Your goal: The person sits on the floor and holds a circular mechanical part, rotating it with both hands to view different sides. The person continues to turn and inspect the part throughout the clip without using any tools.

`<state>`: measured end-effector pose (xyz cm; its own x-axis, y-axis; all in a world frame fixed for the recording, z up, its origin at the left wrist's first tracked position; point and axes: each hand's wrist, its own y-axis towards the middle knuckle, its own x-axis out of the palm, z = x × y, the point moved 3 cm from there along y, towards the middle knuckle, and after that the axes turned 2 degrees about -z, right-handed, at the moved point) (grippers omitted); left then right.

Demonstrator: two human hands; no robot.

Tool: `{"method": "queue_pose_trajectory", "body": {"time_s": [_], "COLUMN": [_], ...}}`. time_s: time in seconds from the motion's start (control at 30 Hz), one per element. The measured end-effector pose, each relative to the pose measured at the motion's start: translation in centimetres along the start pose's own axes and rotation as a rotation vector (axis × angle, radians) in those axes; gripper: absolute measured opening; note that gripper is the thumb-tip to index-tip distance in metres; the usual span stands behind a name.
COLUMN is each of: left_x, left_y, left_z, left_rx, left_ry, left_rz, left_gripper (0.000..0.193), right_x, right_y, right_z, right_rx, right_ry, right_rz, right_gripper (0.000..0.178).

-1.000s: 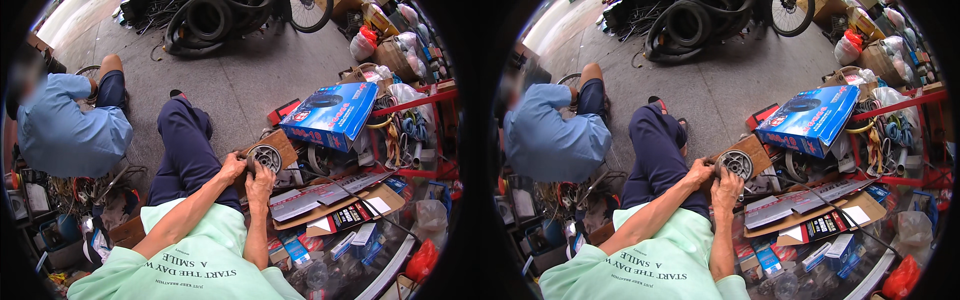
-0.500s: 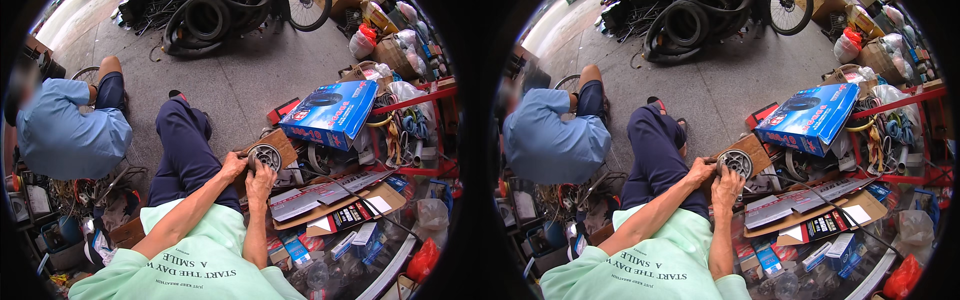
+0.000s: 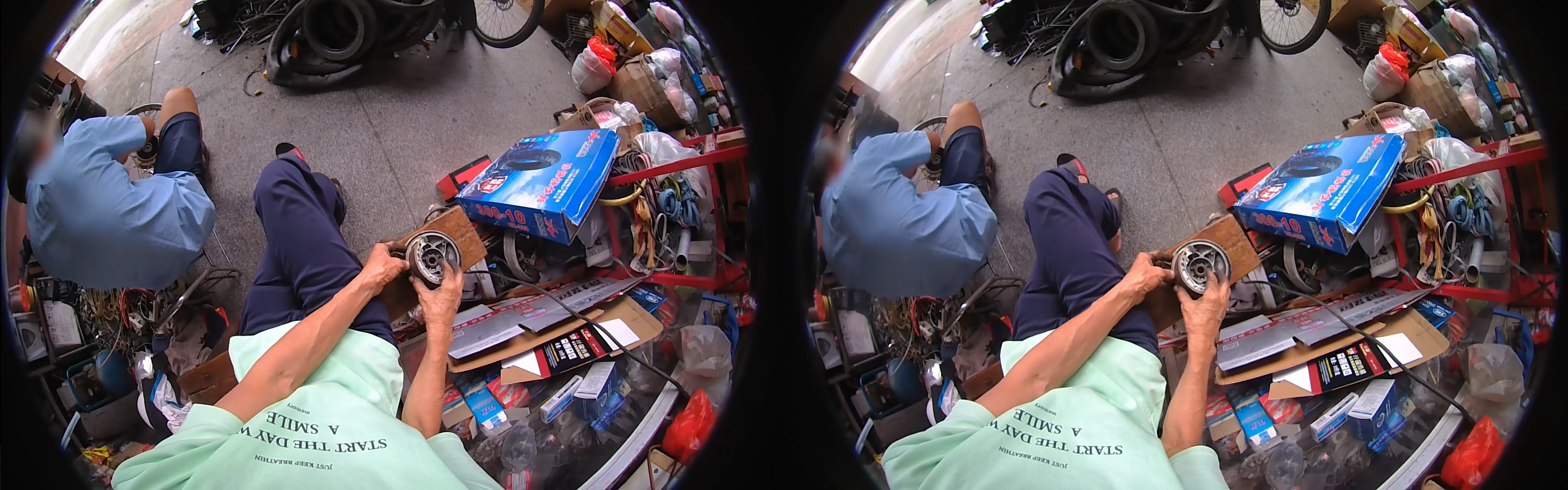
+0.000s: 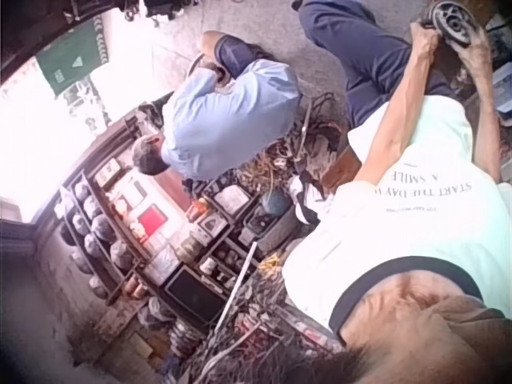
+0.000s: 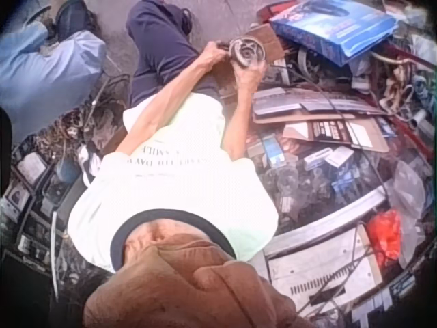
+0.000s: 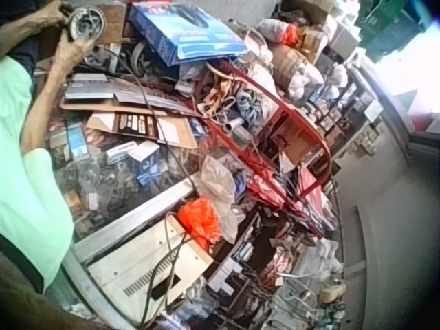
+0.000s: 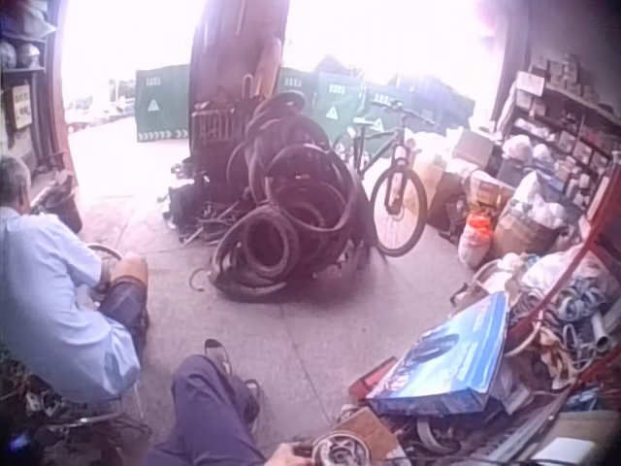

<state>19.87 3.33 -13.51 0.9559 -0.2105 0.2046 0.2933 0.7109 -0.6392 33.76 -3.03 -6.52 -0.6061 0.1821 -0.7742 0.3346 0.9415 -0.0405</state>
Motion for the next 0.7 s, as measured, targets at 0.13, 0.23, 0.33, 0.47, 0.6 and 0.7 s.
{"method": "queue_pose_trajectory", "body": {"time_s": [0.13,0.23,0.33,0.47,0.6,0.7], "left_x": [0.0,0.2,0.1,0.2,0.4,0.3], "left_y": [-0.1,-0.3,0.0,-0.5,-0.7,-0.3], "left_z": [0.2,0.3,0.0,0.6,1.1,0.6], "left_rx": [0.013,0.005,-0.012,-0.014,-0.011,-0.034], "left_ry": [-0.002,0.008,0.027,-0.008,0.05,0.079], "left_rz": [-0.011,0.014,0.016,-0.003,0.0,0.001], "left_gripper": [0.049,0.049,0.05,0.053,0.054,0.053], "right_x": [-1.7,-1.5,-1.8,-1.3,0.8,0.7], "right_y": [0.1,-0.2,-0.6,-1.8,-3.2,-3.2], "right_z": [1.4,4.8,6.1,5.5,7.8,8.4], "right_rx": [0.093,0.103,0.191,0.264,0.201,0.117], "right_ry": [0.175,0.35,0.188,-0.154,-0.121,-0.086], "right_rz": [-0.084,-0.061,-0.071,-0.167,-0.187,-0.081], "right_gripper": [0.072,0.059,0.06,0.067,0.065,0.058]}}
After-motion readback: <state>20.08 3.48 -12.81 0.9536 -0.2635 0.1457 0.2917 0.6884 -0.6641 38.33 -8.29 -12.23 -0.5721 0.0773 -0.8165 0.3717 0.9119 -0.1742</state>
